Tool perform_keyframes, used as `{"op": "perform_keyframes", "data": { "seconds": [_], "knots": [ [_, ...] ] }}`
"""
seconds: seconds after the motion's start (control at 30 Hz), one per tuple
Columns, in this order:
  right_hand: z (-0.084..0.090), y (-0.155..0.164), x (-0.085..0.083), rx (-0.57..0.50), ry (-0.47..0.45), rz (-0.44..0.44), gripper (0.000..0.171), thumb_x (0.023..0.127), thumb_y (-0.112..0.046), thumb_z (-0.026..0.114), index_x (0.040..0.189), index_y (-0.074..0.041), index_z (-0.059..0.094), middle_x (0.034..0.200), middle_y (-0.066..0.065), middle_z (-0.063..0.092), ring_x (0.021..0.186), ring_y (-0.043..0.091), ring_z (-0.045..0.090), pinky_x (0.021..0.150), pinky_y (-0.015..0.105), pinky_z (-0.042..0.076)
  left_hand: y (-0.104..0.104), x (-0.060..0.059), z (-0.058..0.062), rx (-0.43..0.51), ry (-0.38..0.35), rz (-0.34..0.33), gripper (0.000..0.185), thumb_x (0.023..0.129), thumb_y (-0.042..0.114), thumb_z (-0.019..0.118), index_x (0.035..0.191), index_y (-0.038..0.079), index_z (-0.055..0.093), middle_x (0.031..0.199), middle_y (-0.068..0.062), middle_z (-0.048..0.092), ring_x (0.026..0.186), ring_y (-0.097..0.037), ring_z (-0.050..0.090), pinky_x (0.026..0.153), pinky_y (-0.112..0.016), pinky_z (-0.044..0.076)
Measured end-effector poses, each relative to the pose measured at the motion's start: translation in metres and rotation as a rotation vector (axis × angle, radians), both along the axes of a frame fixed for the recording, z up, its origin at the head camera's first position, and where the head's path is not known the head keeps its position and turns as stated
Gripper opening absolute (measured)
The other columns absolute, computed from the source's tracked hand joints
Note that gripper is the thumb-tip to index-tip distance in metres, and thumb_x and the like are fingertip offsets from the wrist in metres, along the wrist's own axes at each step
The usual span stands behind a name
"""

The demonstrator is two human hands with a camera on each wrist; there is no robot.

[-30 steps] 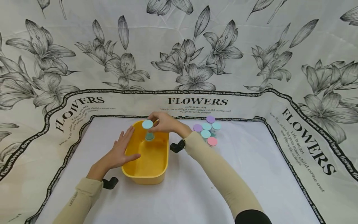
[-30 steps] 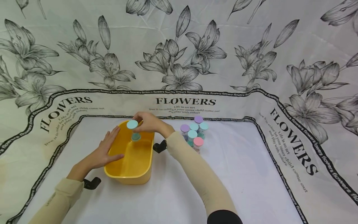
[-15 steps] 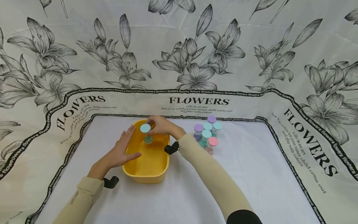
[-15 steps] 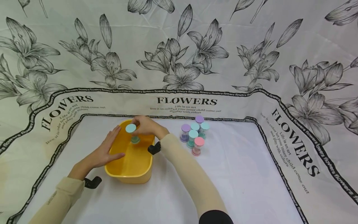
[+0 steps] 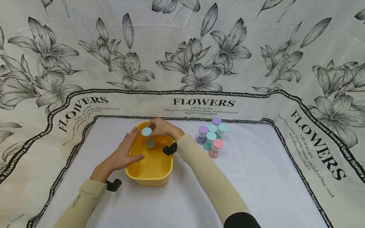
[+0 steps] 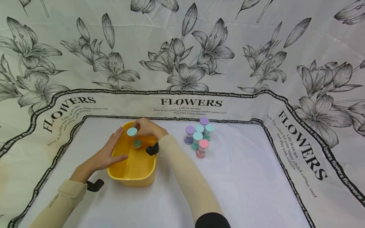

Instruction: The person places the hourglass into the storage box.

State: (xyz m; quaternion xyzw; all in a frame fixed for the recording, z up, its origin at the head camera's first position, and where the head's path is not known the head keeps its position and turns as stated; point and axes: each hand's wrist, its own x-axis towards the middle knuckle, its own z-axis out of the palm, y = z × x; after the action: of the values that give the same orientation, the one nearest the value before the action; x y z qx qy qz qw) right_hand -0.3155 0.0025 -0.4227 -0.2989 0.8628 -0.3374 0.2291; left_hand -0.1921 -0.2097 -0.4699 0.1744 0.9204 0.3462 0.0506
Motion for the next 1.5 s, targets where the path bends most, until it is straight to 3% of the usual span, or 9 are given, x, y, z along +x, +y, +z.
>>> {"op": "perform_keyframes", "data": {
  "seconds": [0.2,0.6,1.3,1.5],
  "knots": [
    [-0.006,-0.004,0.000,0.025,-0.019,0.026,0.046,0.089,-0.016,0.082,0.130,-0.003,0.065,0.137,0.014,0.066,0.127,0.026,0.061,0.112,0.039,0.048,-0.001,0.000,-0.001,0.009,0.014,-0.012,0.106,0.093,0.049,0.070,0.167,0.019,0.000,0.175,-0.009,-0.005,0.157,-0.050,-0.007,0.119,-0.077,0.003],
    [-0.010,-0.005,0.001,0.059,-0.001,0.009,0.042,0.088,-0.013,0.082,0.126,-0.007,0.067,0.131,0.009,0.068,0.126,0.025,0.062,0.112,0.037,0.048,0.000,0.001,0.001,0.025,0.022,-0.017,0.104,0.093,0.041,0.072,0.167,0.017,0.004,0.175,-0.010,-0.004,0.159,-0.045,-0.007,0.126,-0.067,0.001],
    [-0.012,-0.007,0.004,0.076,-0.025,-0.016,0.044,0.088,-0.008,0.082,0.128,-0.005,0.066,0.130,0.010,0.069,0.122,0.023,0.063,0.109,0.035,0.050,-0.001,0.000,0.000,0.033,0.020,-0.023,0.106,0.091,0.046,0.073,0.167,0.016,0.005,0.175,-0.009,-0.004,0.159,-0.044,-0.006,0.126,-0.066,0.002],
    [-0.010,-0.007,0.005,0.075,-0.022,-0.011,0.048,0.089,-0.008,0.081,0.134,-0.004,0.064,0.136,0.011,0.067,0.128,0.025,0.061,0.112,0.037,0.049,-0.002,0.000,0.000,0.039,0.018,-0.029,0.104,0.092,0.045,0.072,0.167,0.017,0.005,0.175,-0.009,-0.005,0.159,-0.044,-0.004,0.125,-0.068,0.003]
  ]
}}
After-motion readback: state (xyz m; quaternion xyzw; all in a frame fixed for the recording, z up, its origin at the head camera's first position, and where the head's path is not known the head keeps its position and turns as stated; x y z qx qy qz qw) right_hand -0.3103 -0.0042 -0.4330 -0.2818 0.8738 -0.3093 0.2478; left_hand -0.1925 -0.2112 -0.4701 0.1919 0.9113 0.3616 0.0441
